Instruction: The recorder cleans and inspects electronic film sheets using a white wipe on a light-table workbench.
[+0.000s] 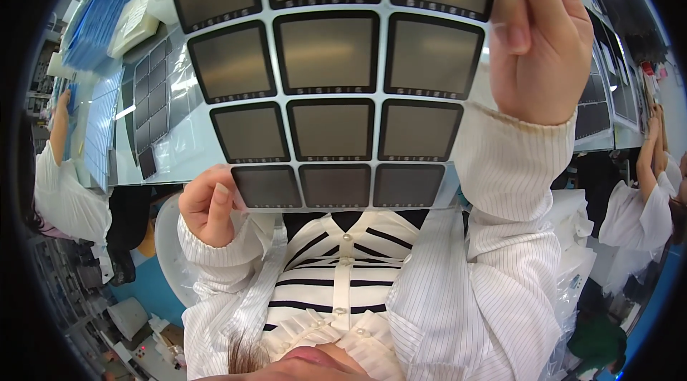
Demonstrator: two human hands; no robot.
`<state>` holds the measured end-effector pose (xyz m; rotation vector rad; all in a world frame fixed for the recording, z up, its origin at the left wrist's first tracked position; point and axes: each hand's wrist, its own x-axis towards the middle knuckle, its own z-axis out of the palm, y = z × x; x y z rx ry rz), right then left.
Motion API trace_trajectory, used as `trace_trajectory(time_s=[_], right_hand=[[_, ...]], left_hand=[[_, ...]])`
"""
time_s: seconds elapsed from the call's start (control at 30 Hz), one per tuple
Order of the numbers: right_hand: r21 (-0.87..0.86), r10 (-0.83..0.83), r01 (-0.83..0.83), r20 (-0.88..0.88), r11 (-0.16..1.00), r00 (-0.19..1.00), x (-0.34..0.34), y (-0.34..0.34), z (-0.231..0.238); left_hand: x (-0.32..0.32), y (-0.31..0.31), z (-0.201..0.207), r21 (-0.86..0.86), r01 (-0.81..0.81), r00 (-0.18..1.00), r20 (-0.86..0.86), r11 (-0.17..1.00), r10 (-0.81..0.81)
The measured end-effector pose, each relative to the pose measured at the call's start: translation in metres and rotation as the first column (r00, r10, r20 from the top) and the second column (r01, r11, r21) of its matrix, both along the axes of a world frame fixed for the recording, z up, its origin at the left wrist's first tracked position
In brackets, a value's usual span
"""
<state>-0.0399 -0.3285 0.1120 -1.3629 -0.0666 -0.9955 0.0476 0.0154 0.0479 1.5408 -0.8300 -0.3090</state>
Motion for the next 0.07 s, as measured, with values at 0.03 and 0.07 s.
trace_trajectory(time_s=[0.03,0.07], right_hand=[[0.024,0.065,-0.065,-0.003,0.998,0.998,-0.0015,-0.0019,0.0015],[0.062,-0.085,0.085,-0.013,0.994,0.996,-0.0015,-0.0055,-0.0018]], left_hand=[[-0.0008,0.0,0.0009,0.011,0.001,1.0,-0.024,1.0,-0.001],[-0.0021,-0.0014,0.0034,0.023,0.005,0.999,-0.049,1.0,-0.004]])
